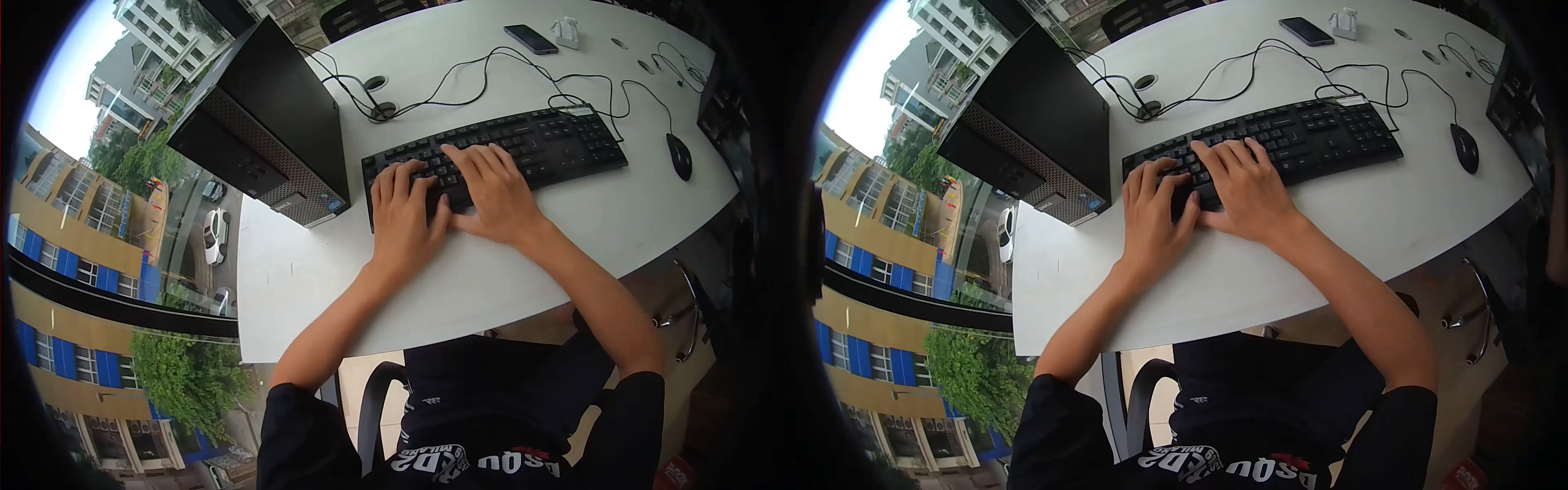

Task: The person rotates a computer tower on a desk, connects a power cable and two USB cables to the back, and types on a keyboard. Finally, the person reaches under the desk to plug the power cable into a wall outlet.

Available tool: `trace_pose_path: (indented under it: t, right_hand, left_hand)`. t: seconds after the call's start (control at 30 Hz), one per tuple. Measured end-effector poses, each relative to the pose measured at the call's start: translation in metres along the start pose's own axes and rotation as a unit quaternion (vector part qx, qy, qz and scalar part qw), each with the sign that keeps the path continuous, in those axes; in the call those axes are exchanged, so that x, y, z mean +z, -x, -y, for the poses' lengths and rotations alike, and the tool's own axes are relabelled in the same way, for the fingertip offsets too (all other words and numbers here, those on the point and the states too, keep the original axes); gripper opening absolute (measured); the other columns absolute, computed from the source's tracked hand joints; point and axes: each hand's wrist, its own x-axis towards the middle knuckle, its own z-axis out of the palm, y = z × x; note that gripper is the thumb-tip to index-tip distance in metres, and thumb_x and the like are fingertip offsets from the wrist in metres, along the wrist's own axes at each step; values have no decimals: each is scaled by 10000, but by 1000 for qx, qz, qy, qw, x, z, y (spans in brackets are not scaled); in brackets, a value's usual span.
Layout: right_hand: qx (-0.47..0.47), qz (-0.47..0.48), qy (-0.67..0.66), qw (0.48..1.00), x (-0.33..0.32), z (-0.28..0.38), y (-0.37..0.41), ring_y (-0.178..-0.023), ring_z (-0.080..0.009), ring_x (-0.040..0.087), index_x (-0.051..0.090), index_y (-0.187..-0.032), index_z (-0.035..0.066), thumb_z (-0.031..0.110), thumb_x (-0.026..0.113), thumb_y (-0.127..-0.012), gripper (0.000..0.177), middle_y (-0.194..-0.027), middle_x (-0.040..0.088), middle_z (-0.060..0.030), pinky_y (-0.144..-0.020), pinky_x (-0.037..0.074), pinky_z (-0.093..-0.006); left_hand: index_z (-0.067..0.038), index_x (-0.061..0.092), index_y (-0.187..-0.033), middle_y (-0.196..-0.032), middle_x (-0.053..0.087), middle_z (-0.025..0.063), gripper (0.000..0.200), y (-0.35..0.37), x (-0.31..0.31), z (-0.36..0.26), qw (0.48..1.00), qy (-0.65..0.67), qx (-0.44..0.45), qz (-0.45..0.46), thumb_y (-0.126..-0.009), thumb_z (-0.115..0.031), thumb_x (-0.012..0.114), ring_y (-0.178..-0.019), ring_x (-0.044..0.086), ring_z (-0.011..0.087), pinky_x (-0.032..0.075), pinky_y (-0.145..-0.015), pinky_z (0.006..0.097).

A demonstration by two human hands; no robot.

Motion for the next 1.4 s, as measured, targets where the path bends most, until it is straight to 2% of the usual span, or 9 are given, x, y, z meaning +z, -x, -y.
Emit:
trace_pose_path:
  t: [0.13, 0.23, 0.3, 0.37, 0.47, 0.77, 1.13, 1.27, 1.4]
  right_hand:
    - [-1, -17, -3, 1000, 3, -1, 2, -1220, -308, 598, 445, -1534, 7, 459, 880, -759, 997, -1215, 638, -146, -1134, 441, -541]
    - [8, -19, -16, 1000, 3, -1, 2, -1227, -309, 594, 418, -1551, 4, 470, 879, -760, 1027, -1246, 635, -149, -1134, 433, -551]
    - [5, -17, -10, 1000, 5, -1, 2, -1250, -308, 578, 476, -1507, 4, 483, 869, -766, 966, -1262, 633, -153, -1153, 410, -548]
    - [-3, 8, 19, 1000, 9, -5, 6, -1342, -317, 515, 607, -1373, 5, 522, 844, -776, 825, -1341, 601, -177, -1190, 355, -561]
    - [-2, -27, 27, 999, 2, -3, 3, -1408, -330, 458, 670, -1261, -6, 544, 828, -785, 744, -1428, 544, -194, -1199, 331, -588]
    - [43, -41, 10, 998, 3, 0, 2, -1409, -344, 455, 436, -1514, -12, 551, 861, -741, 1047, -1486, 468, -191, -1203, 315, -623]
    - [11, -29, 13, 999, -2, -3, 3, -1400, -354, 471, 499, -1461, 12, 455, 899, -700, 967, -1455, 518, -189, -1217, 313, -595]
    - [13, -20, 18, 1000, -4, -2, 2, -1406, -355, 473, 531, -1442, 30, 423, 905, -699, 920, -1446, 542, -186, -1215, 328, -580]
    - [32, -33, -8, 999, -3, -1, 0, -1386, -343, 476, 513, -1446, 30, 488, 907, -698, 962, -1469, 492, -193, -1209, 313, -591]
  left_hand:
    - [-16, 710, -1146, -1336, 612, 144, 266, -1, -1, 0, 1000, 12, -12, 17, -921, -158, 734, -1301, 526, 352, 367, -1127, 499]
    - [-3, 638, -1289, -1351, 618, 167, 392, 0, 1, 1, 999, 30, -18, 31, -941, -163, 723, -1292, 540, 359, 363, -1143, 482]
    - [12, 553, -1407, -1344, 625, 195, 515, 0, 1, 3, 999, 28, -13, 33, -953, -164, 718, -1274, 556, 365, 370, -1145, 473]
    - [14, 552, -1410, -1340, 626, 200, 514, -1, 0, 3, 998, 41, -21, 39, -955, -159, 716, -1282, 554, 366, 375, -1142, 471]
    - [14, 554, -1411, -1343, 622, 204, 518, -1, -1, 4, 998, 44, -22, 44, -949, -156, 717, -1293, 546, 376, 372, -1145, 472]
    - [-2, 570, -1393, -1344, 620, 207, 511, -4, 2, 7, 998, 38, -12, 40, -940, -183, 720, -1277, 557, 386, 374, -1139, 483]
    - [-21, 643, -1323, -1364, 599, 156, 394, -6, -3, 3, 998, 13, -11, 53, -971, -193, 686, -1304, 527, 352, 377, -1132, 464]
    - [-10, 597, -1365, -1371, 593, 166, 453, -3, 1, 4, 999, 36, -21, 33, -961, -186, 702, -1295, 532, 361, 377, -1134, 471]
    - [4, 549, -1394, -1385, 583, 178, 523, -4, -3, 4, 998, 55, -28, 20, -936, -169, 732, -1295, 531, 374, 380, -1134, 474]
